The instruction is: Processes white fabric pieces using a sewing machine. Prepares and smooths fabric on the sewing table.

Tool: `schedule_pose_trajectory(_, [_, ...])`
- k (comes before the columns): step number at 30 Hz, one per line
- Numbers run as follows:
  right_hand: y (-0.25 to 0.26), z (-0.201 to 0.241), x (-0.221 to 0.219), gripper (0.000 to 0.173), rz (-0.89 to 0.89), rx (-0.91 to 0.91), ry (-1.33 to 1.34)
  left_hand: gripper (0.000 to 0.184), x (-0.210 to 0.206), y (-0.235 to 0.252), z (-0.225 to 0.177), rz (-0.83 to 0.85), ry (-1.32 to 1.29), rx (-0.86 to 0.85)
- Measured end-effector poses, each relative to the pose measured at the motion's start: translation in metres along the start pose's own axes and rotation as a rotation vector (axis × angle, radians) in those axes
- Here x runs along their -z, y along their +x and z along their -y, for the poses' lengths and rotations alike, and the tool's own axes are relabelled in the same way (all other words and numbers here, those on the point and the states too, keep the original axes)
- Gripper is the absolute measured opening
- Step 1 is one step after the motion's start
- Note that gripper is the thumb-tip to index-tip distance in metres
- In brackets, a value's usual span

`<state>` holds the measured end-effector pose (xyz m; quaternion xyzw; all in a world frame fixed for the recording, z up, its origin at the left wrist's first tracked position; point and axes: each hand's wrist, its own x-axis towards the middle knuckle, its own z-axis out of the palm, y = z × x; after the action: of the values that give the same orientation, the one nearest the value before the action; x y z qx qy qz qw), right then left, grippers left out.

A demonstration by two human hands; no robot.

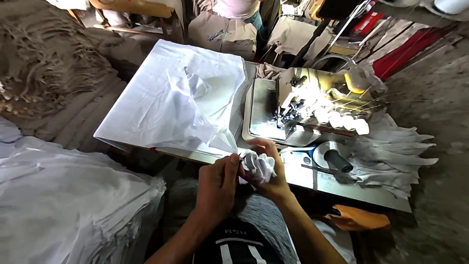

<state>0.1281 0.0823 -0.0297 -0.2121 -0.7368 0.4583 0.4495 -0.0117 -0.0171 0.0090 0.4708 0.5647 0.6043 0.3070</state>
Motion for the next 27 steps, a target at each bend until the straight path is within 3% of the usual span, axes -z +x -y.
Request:
schedule_pose_trajectory(4, [0.013, -0.002, -0.032, 0.025, -0.1, 0.138, -0.134, 0.044, 0.003, -0.005, -0.009, -0.012, 0.005, -0.089])
schedule_pose_trajectory(9, [0.006, 0.01, -0.028, 0.012, -0.079, 0.187, -0.194, 0.043, 0.012, -0.004, -0.012, -0.059, 0.024, -0.152])
schedule_pose_trajectory(12, [-0.006, 0.013, -0.012, 0.016, -0.05, 0.112, -0.056, 0.037, 0.013, 0.003, 0.003, -0.108, 0.092, -0.126])
schedule_pose_trajectory(17, [-0.027, 0.031, 0.013, 0.02, -0.252, -0.351, 0.035, 0.04, 0.016, 0.006, 0.025, -0.053, 0.054, 0.105])
schedule_pose_trajectory(21, [-0.03, 0.034, 0.02, 0.021, -0.291, -0.332, 0.065, 0.044, 0.007, 0.001, 0.031, 0.09, 0.03, 0.277])
schedule_pose_trajectory(27, [-0.032, 0.043, 0.02, 0.019, -0.303, -0.317, 0.1, 0.044, -0.007, 0.005, 0.022, 0.148, 0.023, 0.296])
